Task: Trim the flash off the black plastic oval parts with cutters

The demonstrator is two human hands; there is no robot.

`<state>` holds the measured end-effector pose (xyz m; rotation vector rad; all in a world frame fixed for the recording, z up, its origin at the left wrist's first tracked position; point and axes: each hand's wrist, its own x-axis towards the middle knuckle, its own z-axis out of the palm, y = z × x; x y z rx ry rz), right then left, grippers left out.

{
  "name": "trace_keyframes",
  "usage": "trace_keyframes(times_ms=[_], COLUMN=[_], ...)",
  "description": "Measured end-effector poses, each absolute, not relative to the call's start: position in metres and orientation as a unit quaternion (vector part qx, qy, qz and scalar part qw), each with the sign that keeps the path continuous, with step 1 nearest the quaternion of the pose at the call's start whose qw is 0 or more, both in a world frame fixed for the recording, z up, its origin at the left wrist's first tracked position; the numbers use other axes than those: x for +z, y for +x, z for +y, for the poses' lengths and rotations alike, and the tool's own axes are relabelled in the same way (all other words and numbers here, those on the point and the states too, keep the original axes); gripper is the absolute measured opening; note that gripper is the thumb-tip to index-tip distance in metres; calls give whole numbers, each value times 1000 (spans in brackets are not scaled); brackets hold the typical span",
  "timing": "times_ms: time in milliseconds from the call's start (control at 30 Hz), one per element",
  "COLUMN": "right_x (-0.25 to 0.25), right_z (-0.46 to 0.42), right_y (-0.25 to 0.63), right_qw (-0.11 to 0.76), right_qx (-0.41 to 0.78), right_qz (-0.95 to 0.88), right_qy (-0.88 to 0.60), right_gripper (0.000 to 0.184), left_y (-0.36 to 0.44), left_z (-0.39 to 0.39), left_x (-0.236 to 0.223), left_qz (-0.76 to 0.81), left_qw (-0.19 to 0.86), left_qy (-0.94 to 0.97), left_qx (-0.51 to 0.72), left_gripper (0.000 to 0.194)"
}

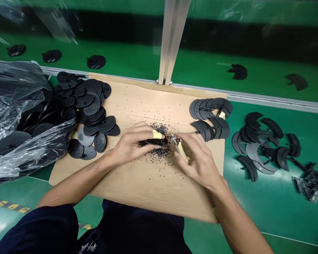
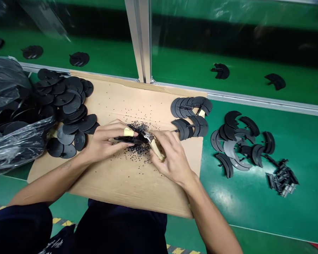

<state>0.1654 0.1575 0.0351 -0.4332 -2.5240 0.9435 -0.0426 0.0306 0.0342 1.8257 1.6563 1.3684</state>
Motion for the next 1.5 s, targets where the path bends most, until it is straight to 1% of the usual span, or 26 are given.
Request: trace_keyframes(times_ms=[100,200,400,733,967,1100,1200,1300,1400,1500], right_x=[33,33,33,30,36,33,29,29,31,31], right_z=[161,162,160,164,161,159,161,162,161,160], right_y=[166,167,168,170,170,170,169,167,166,165], right_qw=[228,250,255,259,254,266,279,271,244,224], right_qx=[300,300,295,271,211,240,239,178,128,130], right_qz=[-916,-913,-915,-923,-939,-929,-923,-936,-952,-955], right_qy=[-138,-121,-103,-86,-90,-96,-116,-137,-133,-145], right_gripper=[42,42,54,42,28,24,25,24,22,23], left_y=[-45,-45,-45,-44,-39,-39,-41,-42,-41,-41], left_z=[31,31,30,32,33,33,32,32,31,31], left_x=[33,33,35,35,30,32,35,35,34,34], left_qz=[574,572,559,523,512,524,551,560,577,604], left_qw=[168,171,181,207,211,224,200,172,116,50], left_qy=[647,649,657,666,652,653,654,668,700,705], left_qx=[472,472,472,489,518,499,478,460,404,368], left_gripper=[24,24,24,18,19,17,21,24,17,14])
